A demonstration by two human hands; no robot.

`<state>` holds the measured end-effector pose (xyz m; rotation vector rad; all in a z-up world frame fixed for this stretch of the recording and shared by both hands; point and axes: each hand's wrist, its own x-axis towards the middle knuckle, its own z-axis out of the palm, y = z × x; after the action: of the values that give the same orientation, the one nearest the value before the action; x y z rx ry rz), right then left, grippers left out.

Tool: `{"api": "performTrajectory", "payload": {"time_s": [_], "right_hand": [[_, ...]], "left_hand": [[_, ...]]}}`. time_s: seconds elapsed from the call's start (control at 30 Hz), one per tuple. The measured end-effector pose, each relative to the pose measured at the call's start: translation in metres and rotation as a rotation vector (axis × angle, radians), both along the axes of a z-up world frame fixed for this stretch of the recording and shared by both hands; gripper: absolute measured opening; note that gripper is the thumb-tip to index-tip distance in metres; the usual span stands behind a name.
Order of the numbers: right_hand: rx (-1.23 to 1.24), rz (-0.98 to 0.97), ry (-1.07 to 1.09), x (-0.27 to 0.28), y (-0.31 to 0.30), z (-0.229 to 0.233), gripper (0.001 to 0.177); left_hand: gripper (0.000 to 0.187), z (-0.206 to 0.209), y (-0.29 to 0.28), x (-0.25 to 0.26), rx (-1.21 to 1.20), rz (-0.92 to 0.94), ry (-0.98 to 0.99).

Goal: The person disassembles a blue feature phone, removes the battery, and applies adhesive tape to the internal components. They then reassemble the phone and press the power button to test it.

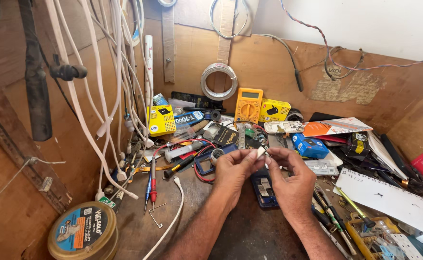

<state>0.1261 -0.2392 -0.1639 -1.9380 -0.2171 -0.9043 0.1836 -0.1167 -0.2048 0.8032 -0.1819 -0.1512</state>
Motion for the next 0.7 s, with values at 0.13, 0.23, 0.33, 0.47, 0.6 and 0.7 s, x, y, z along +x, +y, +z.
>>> {"api": "performTrajectory", "payload": {"time_s": [0.13, 0.23, 0.33, 0.47, 0.6, 0.7], "right_hand": [[0.018, 0.018, 0.027, -0.0014, 0.0015, 0.0002, 0.015], [0.036, 0.072, -0.002, -0.0009, 0.0027, -0.0002, 0.018], [0.000, 0.033, 0.009, 0.0005, 0.0016, -0.0006, 0.019], [-0.004, 0.055, 0.011, 0.0006, -0.0001, -0.0009, 0.017], [0.014, 0.076, 0.012, 0.0006, -0.0013, -0.0017, 0.014], [0.033, 0.067, 0.017, 0.0013, -0.0030, -0.0027, 0.012]], "left_hand": [[0.021, 0.0012, 0.0028, 0.0010, -0.016, 0.078, -0.049], [0.020, 0.0040, 0.0030, -0.0032, 0.079, 0.102, -0.066], [0.020, 0.0051, 0.0022, -0.0058, 0.149, 0.136, -0.079], [0.020, 0.0065, 0.0008, -0.0070, 0.190, 0.154, -0.097], [0.018, 0.0046, 0.0000, -0.0060, 0.241, 0.181, -0.132], [0.016, 0.0002, -0.0012, -0.0054, 0.260, 0.197, -0.183]]}}
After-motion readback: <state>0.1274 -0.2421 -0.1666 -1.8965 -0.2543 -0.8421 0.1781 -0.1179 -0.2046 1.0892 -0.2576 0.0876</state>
